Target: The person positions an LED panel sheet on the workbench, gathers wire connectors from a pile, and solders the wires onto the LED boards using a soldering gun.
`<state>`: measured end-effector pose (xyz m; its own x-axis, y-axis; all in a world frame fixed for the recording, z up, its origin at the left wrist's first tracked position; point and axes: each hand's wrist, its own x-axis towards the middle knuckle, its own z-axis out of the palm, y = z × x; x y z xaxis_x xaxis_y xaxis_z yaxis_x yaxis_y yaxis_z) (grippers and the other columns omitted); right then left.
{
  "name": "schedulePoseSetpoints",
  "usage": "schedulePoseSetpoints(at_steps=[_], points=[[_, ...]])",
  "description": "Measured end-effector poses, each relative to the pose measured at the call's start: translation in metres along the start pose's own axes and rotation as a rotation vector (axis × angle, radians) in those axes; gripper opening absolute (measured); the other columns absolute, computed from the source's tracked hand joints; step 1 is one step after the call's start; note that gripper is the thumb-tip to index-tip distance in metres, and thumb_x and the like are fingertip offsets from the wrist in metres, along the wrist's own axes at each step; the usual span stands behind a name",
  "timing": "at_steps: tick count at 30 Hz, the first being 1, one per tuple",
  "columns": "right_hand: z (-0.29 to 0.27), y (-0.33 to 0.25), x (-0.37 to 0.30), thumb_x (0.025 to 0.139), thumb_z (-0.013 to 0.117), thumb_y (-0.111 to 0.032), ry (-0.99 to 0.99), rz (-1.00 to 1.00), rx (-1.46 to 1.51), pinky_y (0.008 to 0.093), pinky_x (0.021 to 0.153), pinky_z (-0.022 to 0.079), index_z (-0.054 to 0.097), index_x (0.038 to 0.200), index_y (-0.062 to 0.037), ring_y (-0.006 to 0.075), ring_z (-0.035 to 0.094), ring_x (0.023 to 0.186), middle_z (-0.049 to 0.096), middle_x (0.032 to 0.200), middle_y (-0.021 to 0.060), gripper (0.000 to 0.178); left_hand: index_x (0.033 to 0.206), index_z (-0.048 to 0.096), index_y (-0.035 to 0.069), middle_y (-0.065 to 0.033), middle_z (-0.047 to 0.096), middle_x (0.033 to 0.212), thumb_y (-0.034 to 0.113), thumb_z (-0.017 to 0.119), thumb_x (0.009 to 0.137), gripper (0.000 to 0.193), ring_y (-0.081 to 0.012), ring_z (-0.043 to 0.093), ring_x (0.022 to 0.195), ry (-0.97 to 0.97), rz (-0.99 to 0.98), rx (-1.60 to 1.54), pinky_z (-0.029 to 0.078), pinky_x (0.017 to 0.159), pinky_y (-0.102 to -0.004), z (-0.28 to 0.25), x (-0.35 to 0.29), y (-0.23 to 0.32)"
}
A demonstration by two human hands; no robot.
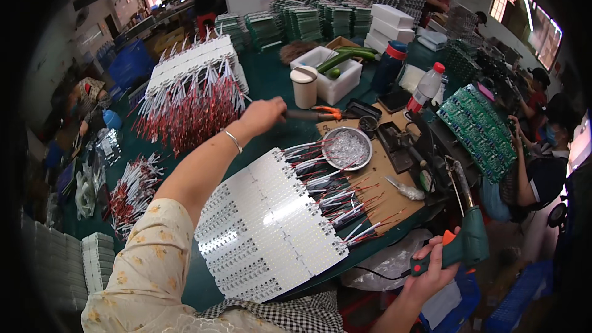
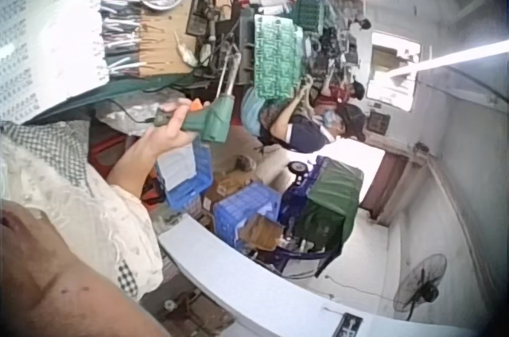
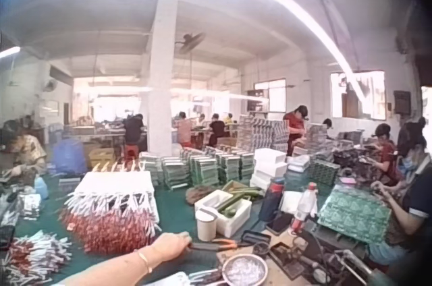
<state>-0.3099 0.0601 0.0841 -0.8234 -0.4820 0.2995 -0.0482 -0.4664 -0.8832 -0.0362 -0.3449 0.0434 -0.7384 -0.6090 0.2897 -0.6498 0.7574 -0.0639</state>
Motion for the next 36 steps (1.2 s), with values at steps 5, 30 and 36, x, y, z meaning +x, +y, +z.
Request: schedulePoseSetpoints(at_steps=[5,30,36], points=[[-0.001,0.003,0.002,0.092,0.053,-0.004,-0.007,0.028,-0.033,0.0234,0.052,0.043,0.038,0.139,0.0024,0.009,0.05,0.058,0.06,0.094,0.0105,0.049,0.099,0.058,0.007,-0.0086,0.059,0.1,0.018,0.064,0.084,0.019,-0.0348,0.063,0.083,0.153,-0.098,-0.112,0.052,0.066,-0.0429,-0.064,-0.033,0.001],[0.046,-0.009,-0.101,0.086,0.056,0.005,-0.321,0.208,0.045,0.025,0.054,0.045,0.037,0.137,0.0057,0.0114,0.051,0.06,0.058,0.09,0.0093,0.055,0.117,0.061,0.011,-0.0073,0.062,0.117,0.015,0.07,0.079,0.039,-0.0282,0.061,0.103,0.097,0.058,-0.447,0.05,0.084,-0.04,-0.082,-0.24,0.167],[0.048,-0.005,-0.11,0.078,0.059,0.007,-0.484,0.193,0.026,0.0232,0.056,0.045,0.041,0.134,0.0042,0.0115,0.052,0.067,0.055,0.095,0.0102,0.06,0.106,0.065,0.01,-0.0101,0.063,0.115,0.009,0.074,0.071,0.036,-0.0291,0.06,0.104,0.252,-0.326,-0.303,0.049,0.085,-0.0405,-0.109,-0.36,0.146]])
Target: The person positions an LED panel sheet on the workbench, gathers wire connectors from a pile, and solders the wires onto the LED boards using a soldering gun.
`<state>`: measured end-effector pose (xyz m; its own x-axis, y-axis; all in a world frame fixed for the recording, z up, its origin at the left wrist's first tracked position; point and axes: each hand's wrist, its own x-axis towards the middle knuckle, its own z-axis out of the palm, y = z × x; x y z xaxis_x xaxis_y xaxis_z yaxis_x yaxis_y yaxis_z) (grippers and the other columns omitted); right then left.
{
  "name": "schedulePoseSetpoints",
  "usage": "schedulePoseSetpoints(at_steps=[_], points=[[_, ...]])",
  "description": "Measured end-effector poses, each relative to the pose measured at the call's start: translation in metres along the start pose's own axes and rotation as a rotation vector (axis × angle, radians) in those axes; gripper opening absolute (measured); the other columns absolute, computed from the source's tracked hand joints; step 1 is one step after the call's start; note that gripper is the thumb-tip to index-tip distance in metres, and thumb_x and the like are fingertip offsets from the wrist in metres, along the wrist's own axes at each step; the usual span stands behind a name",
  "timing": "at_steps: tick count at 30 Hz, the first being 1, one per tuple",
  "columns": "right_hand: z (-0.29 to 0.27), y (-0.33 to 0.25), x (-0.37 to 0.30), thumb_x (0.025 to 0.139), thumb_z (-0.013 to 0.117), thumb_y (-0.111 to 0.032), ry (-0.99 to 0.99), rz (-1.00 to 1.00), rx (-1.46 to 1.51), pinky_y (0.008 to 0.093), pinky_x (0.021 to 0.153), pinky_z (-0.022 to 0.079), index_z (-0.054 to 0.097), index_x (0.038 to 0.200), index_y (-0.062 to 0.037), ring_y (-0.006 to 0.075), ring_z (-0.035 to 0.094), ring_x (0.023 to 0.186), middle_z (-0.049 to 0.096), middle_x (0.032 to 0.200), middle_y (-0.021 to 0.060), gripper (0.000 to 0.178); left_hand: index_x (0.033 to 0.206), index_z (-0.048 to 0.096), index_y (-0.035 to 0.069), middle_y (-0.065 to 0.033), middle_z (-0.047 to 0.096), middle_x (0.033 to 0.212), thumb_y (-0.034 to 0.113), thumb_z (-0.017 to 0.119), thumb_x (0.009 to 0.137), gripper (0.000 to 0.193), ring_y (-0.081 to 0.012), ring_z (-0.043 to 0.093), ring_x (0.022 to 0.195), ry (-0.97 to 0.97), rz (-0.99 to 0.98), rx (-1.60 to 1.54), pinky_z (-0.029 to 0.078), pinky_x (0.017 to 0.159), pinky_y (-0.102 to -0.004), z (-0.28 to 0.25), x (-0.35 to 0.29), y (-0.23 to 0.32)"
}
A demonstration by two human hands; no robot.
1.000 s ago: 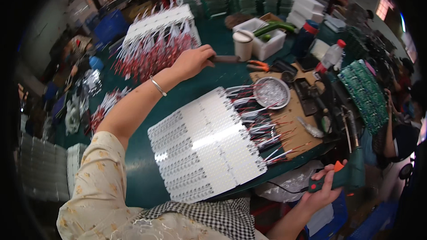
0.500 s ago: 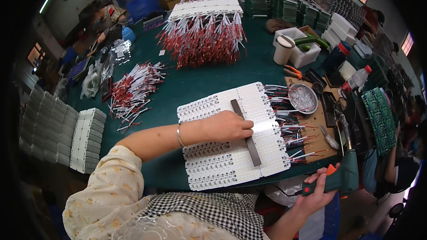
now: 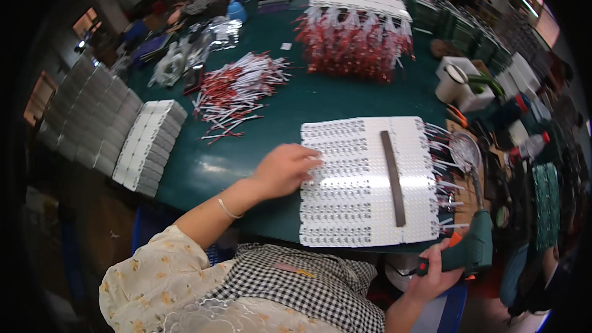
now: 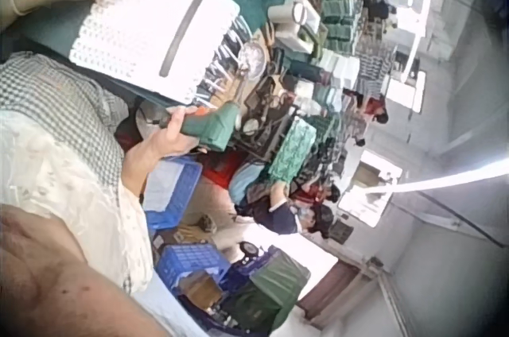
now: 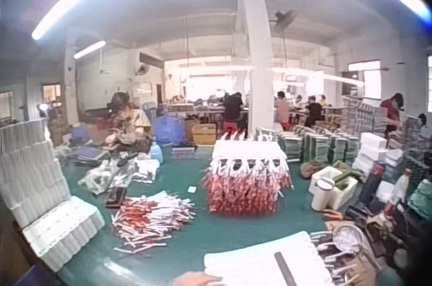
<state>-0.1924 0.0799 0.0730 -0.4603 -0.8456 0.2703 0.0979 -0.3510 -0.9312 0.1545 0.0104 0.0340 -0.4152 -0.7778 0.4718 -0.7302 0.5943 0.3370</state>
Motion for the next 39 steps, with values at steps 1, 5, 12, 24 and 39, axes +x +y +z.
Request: schedulePoseSetpoints(at_steps=[1,5,12,24,39], points=[[0.0,0.002,0.001,0.078,0.059,0.006,-0.002,-0.021,-0.038,0.0229,0.056,0.045,0.042,0.133,0.0043,0.0115,0.052,0.068,0.055,0.095,0.009,0.058,0.105,0.066,0.009,-0.0108,0.064,0.112,0.006,0.074,0.069,0.038,-0.0305,0.06,0.104,0.061,-0.114,-0.008,0.049,0.087,-0.0405,-0.016,-0.02,-0.021],[0.0,-0.003,0.016,0.08,0.06,0.005,-0.054,-0.017,-0.202,0.0234,0.054,0.044,0.045,0.13,0.0066,0.0123,0.053,0.066,0.055,0.093,0.008,0.052,0.122,0.056,0.008,-0.0135,0.053,0.128,0.003,0.08,0.061,0.065,-0.0343,0.049,0.118,0.13,-0.472,0.36,0.043,0.098,-0.0417,-0.086,-0.083,-0.076],[0.035,-0.034,0.047,0.085,0.063,0.0,-0.033,-0.145,-0.412,0.0231,0.051,0.042,0.05,0.129,0.0055,0.0087,0.049,0.059,0.058,0.089,0.0066,0.047,0.126,0.057,0.013,-0.0101,0.046,0.132,0.04,0.081,0.067,0.07,-0.032,0.039,0.125,0.056,-0.613,0.497,0.034,0.1,-0.0485,-0.093,-0.113,-0.167],[0.091,-0.047,0.031,0.085,0.063,-0.003,-0.141,-0.065,-0.395,0.0212,0.052,0.038,0.047,0.131,0.0021,0.0076,0.046,0.056,0.057,0.087,0.0047,0.049,0.096,0.07,0.012,-0.0054,0.056,0.106,0.043,0.078,0.069,0.042,-0.027,0.044,0.109,0.09,-0.629,0.426,0.033,0.089,-0.047,-0.052,-0.042,-0.174],[0.076,-0.024,0.036,0.087,0.063,-0.001,-0.277,0.094,-0.344,0.0222,0.049,0.037,0.047,0.128,0.0027,0.0085,0.046,0.053,0.052,0.072,0.0029,0.044,0.096,0.056,0.006,-0.0107,0.057,0.078,0.009,0.065,0.084,0.016,-0.0299,0.058,0.071,0.443,-0.229,0.125,0.046,0.063,-0.037,-0.033,0.002,-0.102]])
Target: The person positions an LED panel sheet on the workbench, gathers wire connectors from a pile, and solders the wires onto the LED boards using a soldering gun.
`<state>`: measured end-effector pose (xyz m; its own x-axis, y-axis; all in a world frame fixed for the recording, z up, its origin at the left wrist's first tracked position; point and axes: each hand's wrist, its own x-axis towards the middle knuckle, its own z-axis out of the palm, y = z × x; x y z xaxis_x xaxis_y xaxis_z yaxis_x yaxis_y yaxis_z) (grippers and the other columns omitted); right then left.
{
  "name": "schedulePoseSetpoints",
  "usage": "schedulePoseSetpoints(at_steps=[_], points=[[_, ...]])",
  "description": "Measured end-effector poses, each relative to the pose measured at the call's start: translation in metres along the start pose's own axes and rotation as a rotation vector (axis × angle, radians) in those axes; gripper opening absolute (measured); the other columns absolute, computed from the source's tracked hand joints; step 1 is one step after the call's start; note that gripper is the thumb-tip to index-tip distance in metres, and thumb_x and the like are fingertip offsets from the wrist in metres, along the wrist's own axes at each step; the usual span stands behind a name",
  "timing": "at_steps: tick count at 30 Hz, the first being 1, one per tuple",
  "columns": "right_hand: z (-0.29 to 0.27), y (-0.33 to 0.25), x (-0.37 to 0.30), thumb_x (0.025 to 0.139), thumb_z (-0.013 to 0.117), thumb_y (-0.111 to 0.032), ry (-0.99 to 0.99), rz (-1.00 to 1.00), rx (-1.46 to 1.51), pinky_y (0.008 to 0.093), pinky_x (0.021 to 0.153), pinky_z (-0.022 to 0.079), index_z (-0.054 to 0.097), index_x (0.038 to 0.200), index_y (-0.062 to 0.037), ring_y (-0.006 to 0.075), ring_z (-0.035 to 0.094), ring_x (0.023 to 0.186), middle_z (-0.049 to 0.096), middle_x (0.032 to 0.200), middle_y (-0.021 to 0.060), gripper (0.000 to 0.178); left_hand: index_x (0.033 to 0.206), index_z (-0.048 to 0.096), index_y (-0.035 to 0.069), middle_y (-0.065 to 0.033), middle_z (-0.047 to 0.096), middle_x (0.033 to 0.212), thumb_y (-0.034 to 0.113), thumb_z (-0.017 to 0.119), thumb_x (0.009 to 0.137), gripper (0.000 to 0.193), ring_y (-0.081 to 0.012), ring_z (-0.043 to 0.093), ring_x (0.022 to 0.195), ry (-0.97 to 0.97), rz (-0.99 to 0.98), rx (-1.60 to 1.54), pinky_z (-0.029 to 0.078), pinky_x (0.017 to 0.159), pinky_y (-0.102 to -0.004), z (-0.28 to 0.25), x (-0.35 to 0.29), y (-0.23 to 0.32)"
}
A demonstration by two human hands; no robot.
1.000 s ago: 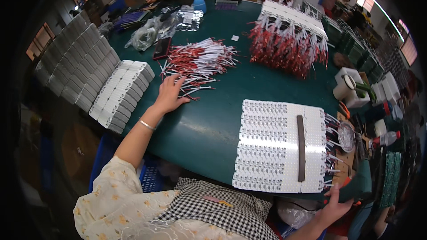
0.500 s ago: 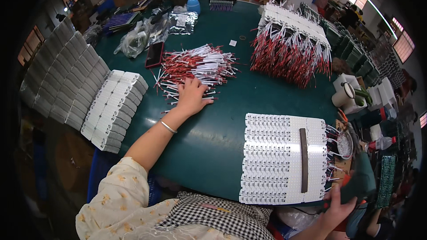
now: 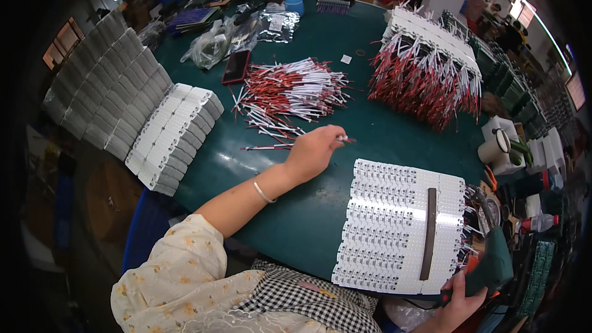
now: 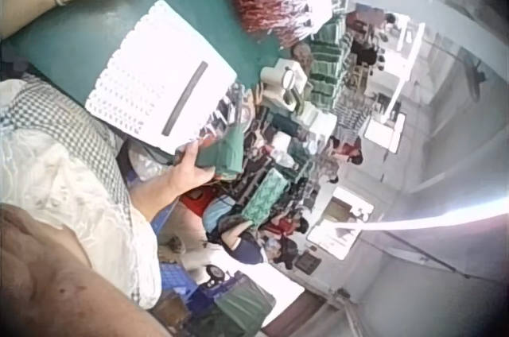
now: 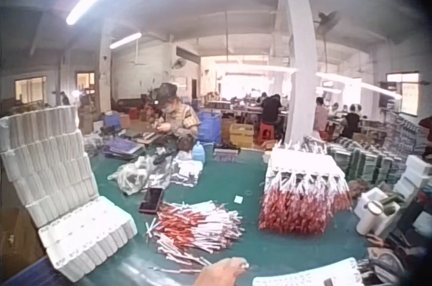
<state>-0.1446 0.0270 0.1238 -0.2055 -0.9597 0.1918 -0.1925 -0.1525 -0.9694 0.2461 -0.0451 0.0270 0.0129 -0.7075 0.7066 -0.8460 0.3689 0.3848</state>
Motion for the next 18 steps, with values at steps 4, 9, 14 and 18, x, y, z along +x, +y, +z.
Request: schedulePoseSetpoints(at_steps=[4,9,14,18], points=[[-0.013,0.009,0.0,0.087,0.062,-0.001,0.099,-0.031,0.028,0.0217,0.052,0.037,0.044,0.134,0.003,0.008,0.045,0.056,0.052,0.073,0.0025,0.05,0.109,0.06,0.007,-0.0029,0.064,0.078,0.003,0.065,0.086,0.024,-0.0054,0.058,0.066,0.013,-0.386,-0.266,0.047,0.06,-0.0239,-0.062,0.016,0.016],[-0.01,0.007,-0.001,0.088,0.061,-0.003,0.128,-0.022,0.003,0.0223,0.05,0.038,0.046,0.132,0.0034,0.0085,0.045,0.054,0.051,0.07,0.0028,0.046,0.087,0.07,0.001,-0.0046,0.066,0.076,0.005,0.07,0.082,0.007,-0.0107,0.059,0.066,0.089,-0.566,0.002,0.046,0.062,-0.026,-0.114,-0.012,-0.053],[-0.002,0.011,0.0,0.087,0.062,-0.004,0.132,-0.012,0.01,0.0227,0.049,0.039,0.047,0.128,0.0033,0.009,0.046,0.053,0.051,0.068,0.0032,0.044,0.086,0.071,0.007,-0.0104,0.064,0.08,0.014,0.071,0.078,0.01,-0.0297,0.063,0.071,-0.163,-0.554,0.114,0.048,0.063,-0.0387,-0.099,-0.03,-0.064],[-0.001,0.009,0.001,0.082,0.063,0.003,0.092,0.072,0.067,0.0234,0.048,0.042,0.045,0.13,0.0055,0.0107,0.05,0.054,0.059,0.09,0.0104,0.051,0.081,0.071,0.008,-0.0085,0.061,0.084,0.018,0.072,0.078,0.011,-0.0313,0.062,0.077,-0.168,-0.437,0.14,0.048,0.065,-0.0419,-0.066,-0.014,-0.063]])
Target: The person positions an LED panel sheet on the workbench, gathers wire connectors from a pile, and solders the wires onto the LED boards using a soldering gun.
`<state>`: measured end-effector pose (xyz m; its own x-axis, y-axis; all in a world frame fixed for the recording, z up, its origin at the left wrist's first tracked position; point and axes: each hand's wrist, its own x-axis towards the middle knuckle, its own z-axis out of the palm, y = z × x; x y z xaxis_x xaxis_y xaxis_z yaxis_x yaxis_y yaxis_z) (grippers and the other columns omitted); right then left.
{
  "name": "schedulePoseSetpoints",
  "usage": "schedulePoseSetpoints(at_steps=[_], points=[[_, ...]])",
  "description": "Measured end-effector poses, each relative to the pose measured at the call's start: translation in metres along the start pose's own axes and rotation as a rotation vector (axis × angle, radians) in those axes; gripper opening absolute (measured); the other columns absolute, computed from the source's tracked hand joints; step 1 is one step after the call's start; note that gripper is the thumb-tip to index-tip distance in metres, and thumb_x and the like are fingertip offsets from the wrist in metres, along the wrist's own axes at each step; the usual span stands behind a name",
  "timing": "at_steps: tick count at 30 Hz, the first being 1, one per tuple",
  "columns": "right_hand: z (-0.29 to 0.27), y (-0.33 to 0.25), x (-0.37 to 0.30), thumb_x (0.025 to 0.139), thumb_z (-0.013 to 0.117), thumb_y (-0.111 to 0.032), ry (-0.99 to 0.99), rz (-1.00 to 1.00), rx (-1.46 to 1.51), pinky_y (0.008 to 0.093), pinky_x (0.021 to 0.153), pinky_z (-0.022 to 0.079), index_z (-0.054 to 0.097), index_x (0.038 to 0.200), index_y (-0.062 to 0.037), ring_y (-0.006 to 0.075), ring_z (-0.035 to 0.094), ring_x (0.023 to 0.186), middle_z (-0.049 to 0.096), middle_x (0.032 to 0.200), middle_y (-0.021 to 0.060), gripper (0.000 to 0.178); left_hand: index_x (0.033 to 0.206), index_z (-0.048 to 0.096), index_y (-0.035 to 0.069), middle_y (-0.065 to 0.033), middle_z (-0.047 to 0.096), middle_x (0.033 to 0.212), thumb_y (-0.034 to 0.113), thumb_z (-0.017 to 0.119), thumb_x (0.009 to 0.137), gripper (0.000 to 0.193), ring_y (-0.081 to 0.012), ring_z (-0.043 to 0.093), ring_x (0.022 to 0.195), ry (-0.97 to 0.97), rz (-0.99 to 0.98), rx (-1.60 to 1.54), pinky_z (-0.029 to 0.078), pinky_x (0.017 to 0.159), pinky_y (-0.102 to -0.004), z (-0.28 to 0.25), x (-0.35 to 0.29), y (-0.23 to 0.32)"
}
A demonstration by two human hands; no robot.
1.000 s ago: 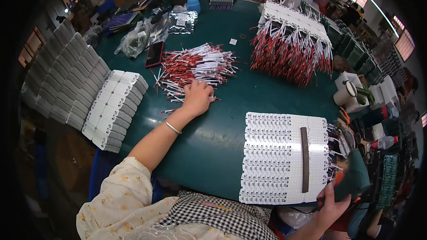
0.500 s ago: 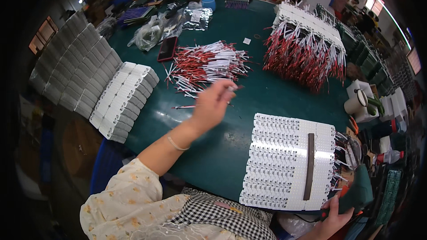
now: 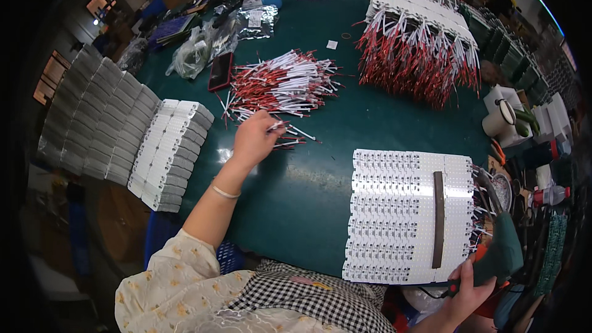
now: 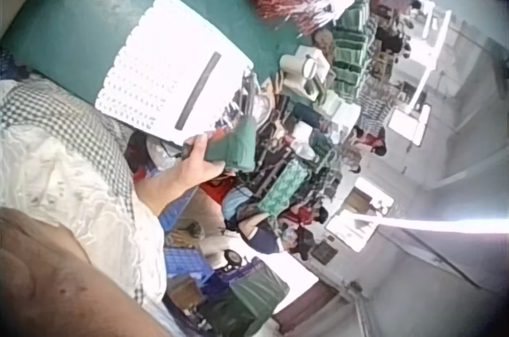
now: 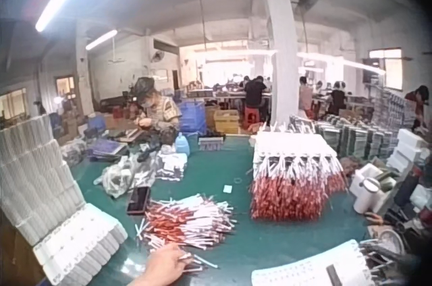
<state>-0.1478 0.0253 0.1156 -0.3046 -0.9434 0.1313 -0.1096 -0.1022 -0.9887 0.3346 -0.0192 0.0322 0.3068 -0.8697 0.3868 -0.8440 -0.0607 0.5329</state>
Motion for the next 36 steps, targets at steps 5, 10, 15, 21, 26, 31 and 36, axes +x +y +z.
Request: schedulePoseSetpoints(at_steps=[5,10,15,21,26,31,36], points=[[0.025,-0.004,-0.001,0.08,0.062,0.006,-0.054,0.006,0.055,0.0231,0.048,0.042,0.044,0.132,0.0071,0.011,0.05,0.054,0.059,0.091,0.0114,0.055,0.085,0.072,0.009,-0.0076,0.059,0.09,0.019,0.077,0.073,0.016,-0.0298,0.061,0.086,-0.219,0.001,0.167,0.049,0.072,-0.0415,0.021,0.021,0.002],[0.015,0.004,-0.003,0.078,0.063,0.006,-0.12,-0.005,0.078,0.0224,0.048,0.042,0.047,0.129,0.0081,0.0097,0.049,0.054,0.059,0.087,0.0097,0.053,0.081,0.071,0.011,-0.0067,0.059,0.094,0.021,0.082,0.065,0.021,-0.0285,0.061,0.092,-0.503,0.061,0.279,0.048,0.077,-0.0411,0.017,0.033,0.006],[-0.008,0.01,0.006,0.078,0.064,0.005,-0.152,-0.003,0.032,0.0215,0.048,0.043,0.046,0.13,0.0088,0.0098,0.051,0.055,0.06,0.092,0.0117,0.055,0.079,0.069,0.009,-0.0069,0.061,0.096,0.018,0.078,0.071,0.015,-0.0275,0.061,0.09,-0.43,0.22,-0.003,0.048,0.076,-0.039,0.025,0.039,0.013],[-0.012,0.018,0.003,0.079,0.063,0.005,-0.12,-0.031,0.063,0.0213,0.048,0.045,0.045,0.13,0.0092,0.0104,0.052,0.056,0.061,0.1,0.0163,0.054,0.09,0.066,0.009,-0.0088,0.062,0.094,0.023,0.074,0.076,0.022,-0.0307,0.061,0.094,-0.515,0.217,0.259,0.049,0.077,-0.0413,0.042,0.04,0.015],[-0.01,0.018,-0.001,0.079,0.063,0.004,-0.082,-0.024,0.044,0.0224,0.048,0.043,0.046,0.129,0.0087,0.0097,0.049,0.056,0.06,0.095,0.0141,0.053,0.093,0.061,0.004,-0.0107,0.063,0.09,0.02,0.066,0.085,0.019,-0.0305,0.062,0.09,-0.433,0.276,0.22,0.049,0.076,-0.0408,0.039,0.055,0.024],[0.003,0.014,0.002,0.079,0.064,0.002,-0.084,0.008,0.046,0.0229,0.048,0.042,0.046,0.129,0.0088,0.0094,0.048,0.054,0.059,0.09,0.0121,0.053,0.099,0.057,0.002,-0.0044,0.057,0.069,0.011,0.05,0.097,0.011,-0.0139,0.055,0.065,-0.193,0.067,-0.37,0.044,0.061,-0.0304,0.002,0.066,0.05],[0.01,0.016,0.001,0.079,0.064,0.002,-0.109,0.005,0.019,0.0232,0.049,0.042,0.046,0.129,0.0094,0.0098,0.048,0.053,0.059,0.086,0.0109,0.053,0.087,0.063,0.003,-0.0079,0.058,0.066,0.017,0.066,0.087,0.015,-0.0193,0.052,0.061,-0.19,0.05,-0.007,0.041,0.059,-0.0305,-0.018,0.04,0.043]])
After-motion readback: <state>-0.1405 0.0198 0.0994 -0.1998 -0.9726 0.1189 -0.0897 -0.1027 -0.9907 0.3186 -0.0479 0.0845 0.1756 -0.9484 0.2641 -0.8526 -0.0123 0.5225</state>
